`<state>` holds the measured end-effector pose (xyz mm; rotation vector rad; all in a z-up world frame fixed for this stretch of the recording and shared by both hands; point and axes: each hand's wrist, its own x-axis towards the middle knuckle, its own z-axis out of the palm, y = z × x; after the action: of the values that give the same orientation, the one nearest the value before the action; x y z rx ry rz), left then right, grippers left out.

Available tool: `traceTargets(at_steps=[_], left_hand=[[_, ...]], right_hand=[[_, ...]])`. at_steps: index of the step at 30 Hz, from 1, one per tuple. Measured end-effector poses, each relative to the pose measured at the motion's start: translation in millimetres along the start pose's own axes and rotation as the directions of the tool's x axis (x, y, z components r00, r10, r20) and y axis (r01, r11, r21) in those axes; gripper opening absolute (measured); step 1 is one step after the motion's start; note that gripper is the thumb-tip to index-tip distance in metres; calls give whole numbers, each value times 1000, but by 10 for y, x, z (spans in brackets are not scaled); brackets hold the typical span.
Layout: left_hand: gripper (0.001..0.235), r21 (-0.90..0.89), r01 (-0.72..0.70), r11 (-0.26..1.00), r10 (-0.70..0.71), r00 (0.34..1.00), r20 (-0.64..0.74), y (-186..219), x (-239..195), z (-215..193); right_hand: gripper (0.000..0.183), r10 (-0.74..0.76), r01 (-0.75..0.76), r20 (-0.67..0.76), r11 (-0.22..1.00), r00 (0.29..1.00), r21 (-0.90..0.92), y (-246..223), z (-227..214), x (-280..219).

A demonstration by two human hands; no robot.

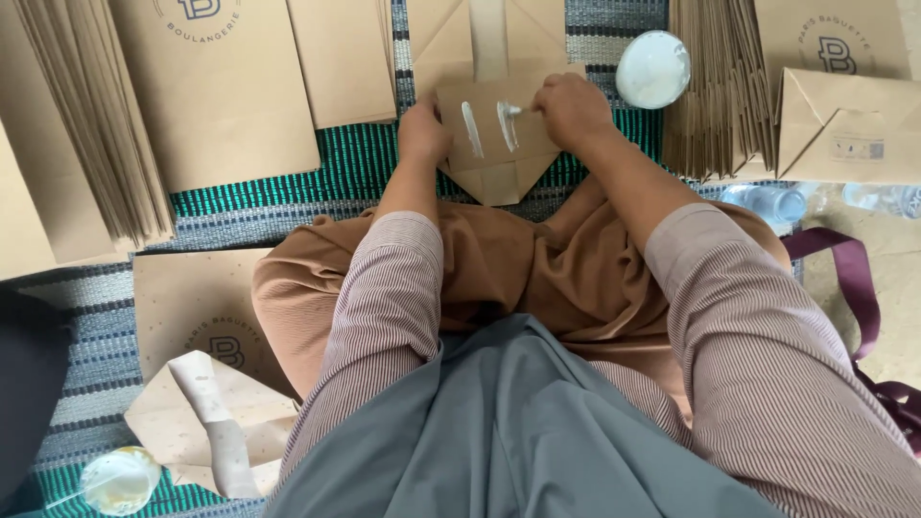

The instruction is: The person sits on a mat and assembles flat brown paper bags into three-dimensional containers. They fold the bottom flaps, apply white adhesive with a brush to secure the seams, and press the glued areas to set. The process is repeated for multiple bags.

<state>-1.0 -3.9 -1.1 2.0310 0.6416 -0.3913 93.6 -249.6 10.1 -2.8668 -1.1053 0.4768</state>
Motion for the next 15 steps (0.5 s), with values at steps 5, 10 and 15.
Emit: traceTargets(at_steps=[5, 10, 15], left_hand=[[33, 6, 3, 1000, -3, 1000, 5, -39, 41, 6], [32, 13, 52, 999, -53, 998, 34, 22, -23, -30], [29, 2, 80, 997, -80, 995, 54, 33, -9, -56]], right_hand=[[31, -12, 4, 180, 999, 984, 47, 0, -90, -106], [15, 29, -58, 214, 989, 976, 133, 377, -424, -267], [10, 455, -440, -192, 890, 870, 115, 1581, -183, -579]])
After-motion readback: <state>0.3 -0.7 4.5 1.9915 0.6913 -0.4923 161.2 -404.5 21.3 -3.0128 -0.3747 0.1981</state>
